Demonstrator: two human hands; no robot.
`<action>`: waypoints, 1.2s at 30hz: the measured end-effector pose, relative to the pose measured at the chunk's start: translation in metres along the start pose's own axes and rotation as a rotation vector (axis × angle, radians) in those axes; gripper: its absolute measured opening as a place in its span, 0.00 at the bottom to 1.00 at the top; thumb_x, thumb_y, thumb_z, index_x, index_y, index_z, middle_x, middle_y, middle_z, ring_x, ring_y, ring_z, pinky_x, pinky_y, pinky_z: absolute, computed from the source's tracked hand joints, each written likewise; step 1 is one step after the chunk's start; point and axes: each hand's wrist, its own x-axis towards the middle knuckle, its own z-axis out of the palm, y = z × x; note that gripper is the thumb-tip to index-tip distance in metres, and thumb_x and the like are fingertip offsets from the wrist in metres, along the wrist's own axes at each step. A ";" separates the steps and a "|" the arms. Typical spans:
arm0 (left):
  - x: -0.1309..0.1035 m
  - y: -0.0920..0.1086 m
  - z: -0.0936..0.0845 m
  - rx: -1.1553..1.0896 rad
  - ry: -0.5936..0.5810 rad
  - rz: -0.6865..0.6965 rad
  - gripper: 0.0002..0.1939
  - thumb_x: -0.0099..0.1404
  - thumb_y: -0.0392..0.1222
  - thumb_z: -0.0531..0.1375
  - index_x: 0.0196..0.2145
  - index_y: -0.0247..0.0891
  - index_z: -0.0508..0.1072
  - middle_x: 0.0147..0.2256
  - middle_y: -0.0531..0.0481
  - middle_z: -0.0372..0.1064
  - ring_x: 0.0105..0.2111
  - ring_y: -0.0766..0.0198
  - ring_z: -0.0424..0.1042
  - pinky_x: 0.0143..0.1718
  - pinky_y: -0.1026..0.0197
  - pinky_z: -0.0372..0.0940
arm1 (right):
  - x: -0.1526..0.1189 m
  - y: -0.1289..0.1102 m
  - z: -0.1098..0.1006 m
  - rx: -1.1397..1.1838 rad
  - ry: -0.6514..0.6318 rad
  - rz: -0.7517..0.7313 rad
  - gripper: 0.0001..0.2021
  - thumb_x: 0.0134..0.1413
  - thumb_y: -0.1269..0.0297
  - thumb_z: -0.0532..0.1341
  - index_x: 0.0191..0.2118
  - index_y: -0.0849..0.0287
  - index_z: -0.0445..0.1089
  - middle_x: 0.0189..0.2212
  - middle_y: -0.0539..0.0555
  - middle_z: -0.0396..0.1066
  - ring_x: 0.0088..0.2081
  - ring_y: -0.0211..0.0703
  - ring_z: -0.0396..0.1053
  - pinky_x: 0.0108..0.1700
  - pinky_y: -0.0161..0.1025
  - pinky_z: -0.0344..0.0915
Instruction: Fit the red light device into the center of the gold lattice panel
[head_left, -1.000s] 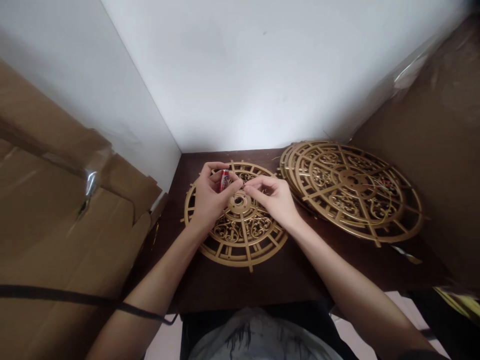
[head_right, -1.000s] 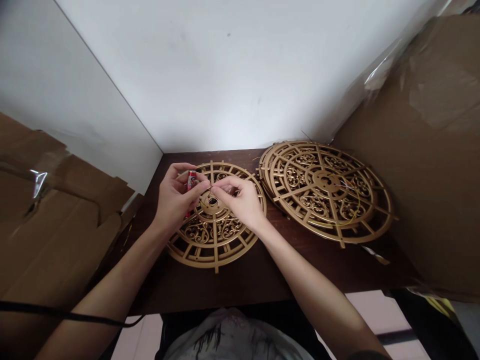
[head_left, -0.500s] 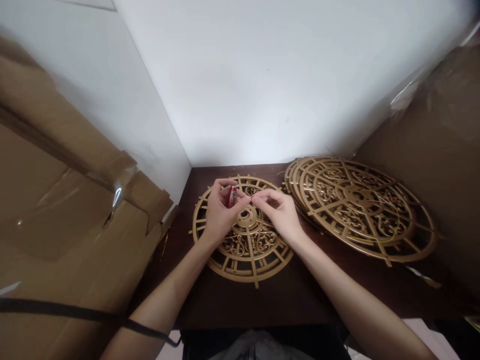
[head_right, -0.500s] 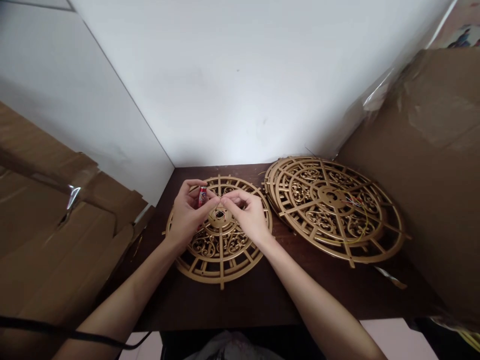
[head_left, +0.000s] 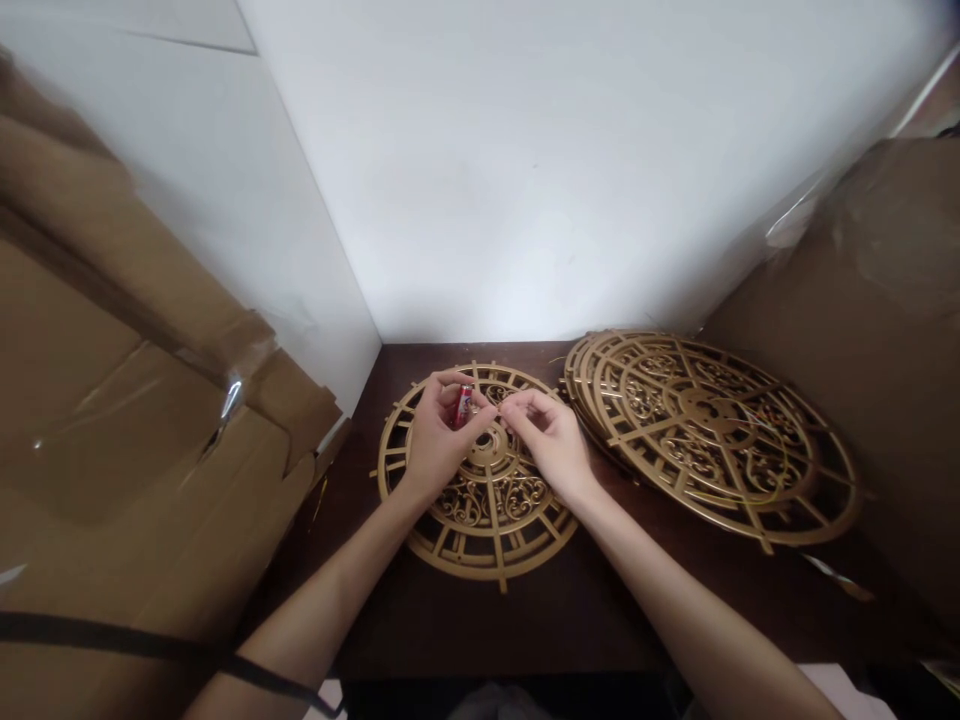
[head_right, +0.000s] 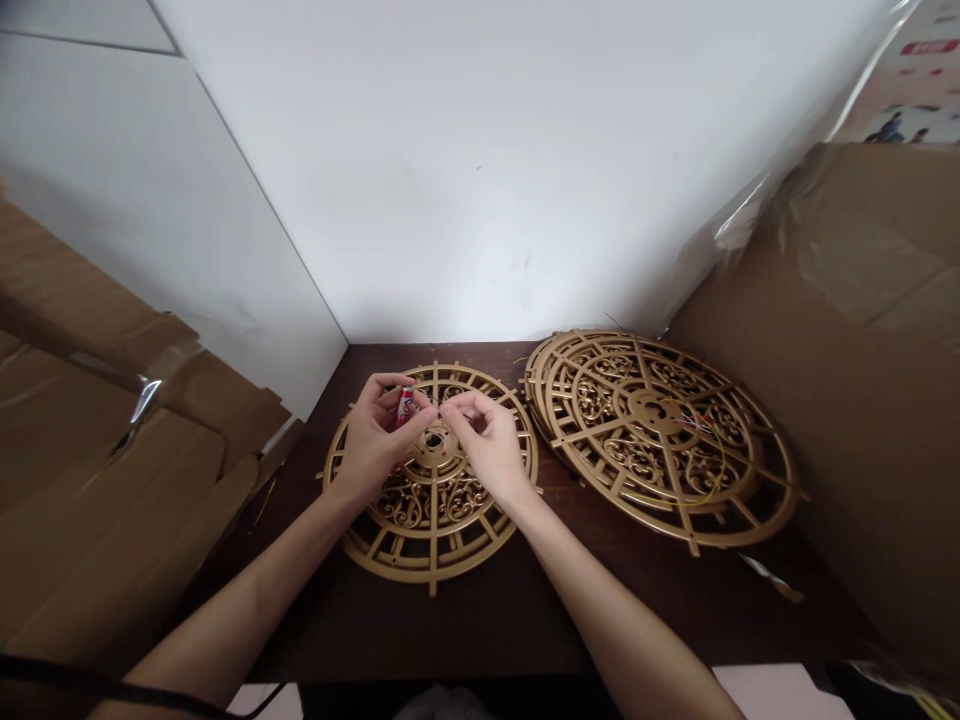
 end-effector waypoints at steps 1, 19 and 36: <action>0.000 0.000 0.000 0.000 0.007 -0.006 0.19 0.52 0.38 0.65 0.40 0.39 0.62 0.30 0.54 0.70 0.25 0.71 0.66 0.27 0.67 0.60 | 0.000 0.000 0.000 -0.013 0.000 -0.005 0.09 0.49 0.58 0.62 0.29 0.60 0.69 0.23 0.49 0.68 0.25 0.35 0.63 0.29 0.33 0.61; -0.002 -0.005 0.005 -0.025 -0.065 -0.039 0.20 0.52 0.38 0.66 0.40 0.39 0.63 0.31 0.53 0.70 0.21 0.74 0.64 0.19 0.70 0.57 | 0.001 0.000 0.000 0.093 0.063 -0.019 0.07 0.46 0.61 0.65 0.29 0.60 0.72 0.26 0.51 0.74 0.29 0.39 0.70 0.35 0.37 0.67; -0.003 -0.005 0.006 -0.188 -0.210 -0.022 0.10 0.63 0.42 0.58 0.41 0.38 0.64 0.23 0.57 0.64 0.13 0.78 0.53 0.10 0.74 0.49 | -0.001 -0.003 0.000 0.191 0.020 -0.048 0.04 0.47 0.65 0.66 0.28 0.60 0.74 0.21 0.48 0.72 0.25 0.36 0.70 0.33 0.36 0.68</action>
